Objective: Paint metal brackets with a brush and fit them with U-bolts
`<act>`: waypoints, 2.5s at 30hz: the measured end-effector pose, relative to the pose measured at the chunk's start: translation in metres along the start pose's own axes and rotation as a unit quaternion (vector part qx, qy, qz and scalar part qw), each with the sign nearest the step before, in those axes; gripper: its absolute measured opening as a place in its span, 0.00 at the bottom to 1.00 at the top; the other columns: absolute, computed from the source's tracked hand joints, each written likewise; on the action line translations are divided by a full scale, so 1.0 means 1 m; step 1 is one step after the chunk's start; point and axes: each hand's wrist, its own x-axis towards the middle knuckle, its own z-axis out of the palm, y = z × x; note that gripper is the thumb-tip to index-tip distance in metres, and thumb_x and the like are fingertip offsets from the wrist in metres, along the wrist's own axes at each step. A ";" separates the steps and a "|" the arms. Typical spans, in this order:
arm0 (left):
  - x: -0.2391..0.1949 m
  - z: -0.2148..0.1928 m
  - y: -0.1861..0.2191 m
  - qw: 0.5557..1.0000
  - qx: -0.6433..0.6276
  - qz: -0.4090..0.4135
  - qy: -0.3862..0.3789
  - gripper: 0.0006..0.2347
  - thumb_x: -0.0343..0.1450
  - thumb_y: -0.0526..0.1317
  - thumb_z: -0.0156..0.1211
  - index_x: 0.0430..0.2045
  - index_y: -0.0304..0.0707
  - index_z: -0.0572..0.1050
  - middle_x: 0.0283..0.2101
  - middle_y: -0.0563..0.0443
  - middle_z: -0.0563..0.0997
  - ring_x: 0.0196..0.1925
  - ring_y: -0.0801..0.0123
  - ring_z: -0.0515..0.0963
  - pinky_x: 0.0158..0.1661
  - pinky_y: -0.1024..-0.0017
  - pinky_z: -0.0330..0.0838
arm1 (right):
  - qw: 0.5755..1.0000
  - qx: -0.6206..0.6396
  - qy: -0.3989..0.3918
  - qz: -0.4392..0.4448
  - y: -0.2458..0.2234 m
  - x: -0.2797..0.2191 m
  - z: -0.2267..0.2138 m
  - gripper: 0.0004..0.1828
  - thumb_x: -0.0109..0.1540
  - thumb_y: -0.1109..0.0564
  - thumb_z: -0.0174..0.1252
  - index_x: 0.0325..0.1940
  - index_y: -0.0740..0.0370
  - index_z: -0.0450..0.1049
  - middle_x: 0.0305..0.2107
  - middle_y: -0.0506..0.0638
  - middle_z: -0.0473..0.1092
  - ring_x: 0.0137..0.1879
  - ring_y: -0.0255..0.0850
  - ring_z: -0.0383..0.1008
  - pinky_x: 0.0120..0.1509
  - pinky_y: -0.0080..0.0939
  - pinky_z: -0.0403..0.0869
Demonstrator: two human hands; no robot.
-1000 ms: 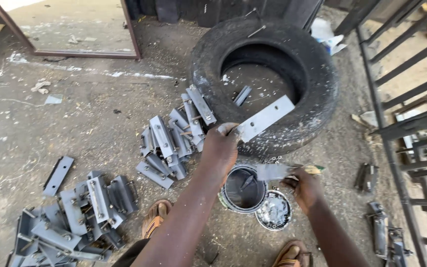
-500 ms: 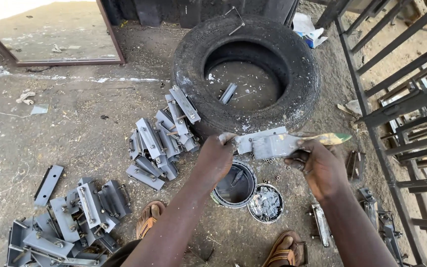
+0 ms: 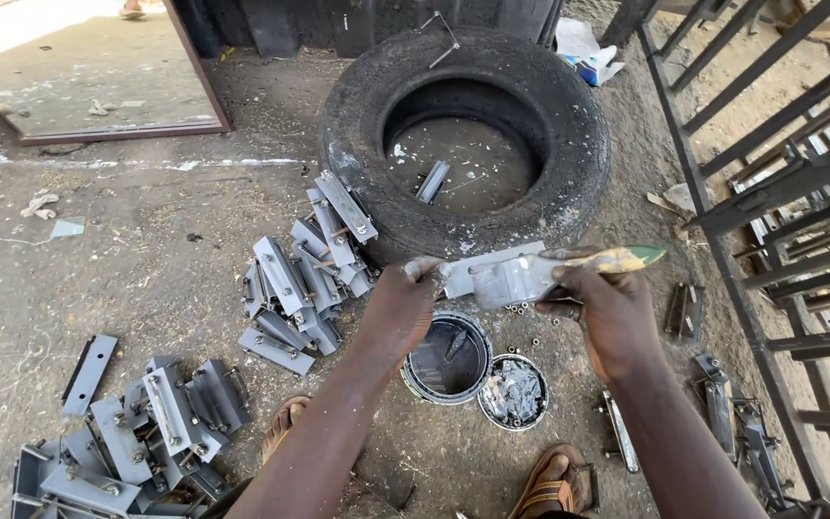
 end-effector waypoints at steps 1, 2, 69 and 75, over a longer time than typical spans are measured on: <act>0.000 0.001 -0.003 1.000 0.000 -0.001 -0.002 0.21 0.76 0.40 0.47 0.63 0.30 0.70 0.61 0.23 0.73 0.62 0.26 0.71 0.55 0.34 0.70 | 1.000 -0.001 0.001 0.000 -0.002 0.001 -0.003 0.06 0.54 0.71 0.61 0.35 0.69 0.75 0.23 0.59 0.74 0.27 0.50 0.81 0.31 0.53 0.84; -0.001 0.001 -0.006 1.000 0.006 -0.004 -0.002 0.21 0.76 0.40 0.47 0.63 0.30 0.69 0.61 0.24 0.73 0.62 0.31 0.73 0.54 0.37 0.71 | 1.000 0.006 0.014 -0.013 -0.005 0.001 -0.005 0.08 0.54 0.69 0.62 0.37 0.67 0.75 0.25 0.57 0.75 0.28 0.48 0.82 0.32 0.51 0.85; 0.011 -0.002 -0.013 0.902 -0.407 -0.135 -0.046 0.07 0.75 0.42 0.51 0.30 0.42 0.66 0.24 0.65 0.56 0.24 0.75 0.59 0.33 0.68 0.54 | 0.978 -0.150 -0.057 -0.130 -0.043 -0.010 -0.003 0.08 0.66 0.64 0.55 0.50 0.67 0.71 0.41 0.59 0.73 0.43 0.46 0.72 0.55 0.45 0.75; 0.005 -0.006 0.014 0.987 -0.124 -0.101 -0.031 0.14 0.76 0.43 0.50 0.48 0.36 0.78 0.55 0.43 0.83 0.60 0.59 0.77 0.70 0.57 0.61 | 0.959 -0.231 0.115 -0.114 -0.063 0.010 -0.025 0.08 0.69 0.56 0.59 0.52 0.57 0.75 0.50 0.46 0.77 0.57 0.34 0.77 0.56 0.34 0.79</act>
